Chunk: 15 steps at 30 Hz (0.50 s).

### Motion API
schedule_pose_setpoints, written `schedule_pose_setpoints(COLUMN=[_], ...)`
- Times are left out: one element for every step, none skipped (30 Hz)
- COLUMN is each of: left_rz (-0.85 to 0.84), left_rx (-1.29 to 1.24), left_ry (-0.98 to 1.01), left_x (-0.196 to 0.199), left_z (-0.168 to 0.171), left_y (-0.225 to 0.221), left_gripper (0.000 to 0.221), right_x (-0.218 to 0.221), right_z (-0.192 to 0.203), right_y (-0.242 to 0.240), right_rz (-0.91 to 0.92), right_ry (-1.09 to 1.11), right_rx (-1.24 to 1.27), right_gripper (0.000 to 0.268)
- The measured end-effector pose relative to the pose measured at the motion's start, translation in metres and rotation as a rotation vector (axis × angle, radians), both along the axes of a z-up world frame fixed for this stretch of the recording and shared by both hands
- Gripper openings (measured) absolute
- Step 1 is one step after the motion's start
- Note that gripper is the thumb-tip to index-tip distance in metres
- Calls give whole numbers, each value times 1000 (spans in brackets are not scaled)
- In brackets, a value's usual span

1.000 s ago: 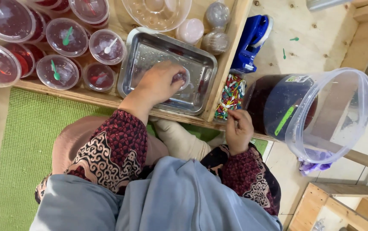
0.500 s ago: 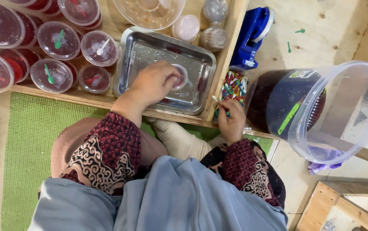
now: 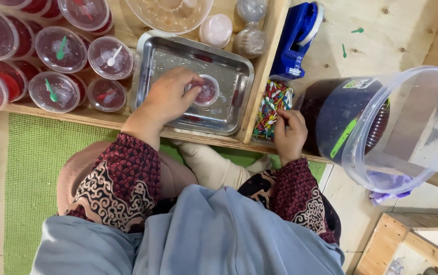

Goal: The person uses a ladle to fill plastic cups with a red liquid from a large bucket and secures lids onto the cups.

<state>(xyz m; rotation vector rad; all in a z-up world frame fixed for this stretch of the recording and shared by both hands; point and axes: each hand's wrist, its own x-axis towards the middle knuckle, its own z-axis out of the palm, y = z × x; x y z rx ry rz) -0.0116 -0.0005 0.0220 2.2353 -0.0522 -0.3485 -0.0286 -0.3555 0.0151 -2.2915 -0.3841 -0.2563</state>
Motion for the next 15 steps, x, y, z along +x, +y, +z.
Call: schedule_pose_setpoints(left_rz=[5,4,12,21,21,25,29,37,35,27,29,39,49,51,46], left_rx=[9,10,27,48,51,72,94,102,118,131,136,160,185,186,187], left_ry=[-7,-6,-4,0,2,-9,-20,-18,-52,-86,-85,-70,-55,-54,-23], left_x=[0,0,0,-1,-1,-1,-2,-2,-2,-1,-2,-2,-1,-1,0], left_z=[2,-1,-3,-5,-7,-9,-11,-15,-18,-23,-22,-21,-20,-20,-20], left_y=[1,0,0,1,-1,-1,0,0,1,0,1,2,2,3,3], left_gripper=[15,15,14,14,14,13,13,13,13,13,13,14,16,16,19], right_x=[1,2,2,3,1,1,1,2,2,1,0,-1,-1,-1,-1], right_z=[-3,-4,-6,-8,-6,-7,-7,-7,-8,-8,-11,-14,-16,-17,-17], right_y=[-3,-5,-7,-8,-9,-8,-6,-7,-8,-10,-11,-13,-15,-14,-13], right_rz=[-5,-6,3,12,12,14,15,23,23,16,19,13,7,10,-1], right_ry=[-6,-5,4,15,17,30,42,43,64,85,86,102,118,118,132], right_rx=[-31,-30,-61,-90,-86,-92,-99,-91,-122,-155,-150,-171,-191,-190,-199], right_gripper=[21,21,20,20,20,19,19,19,19,19,19,20,21,21,22])
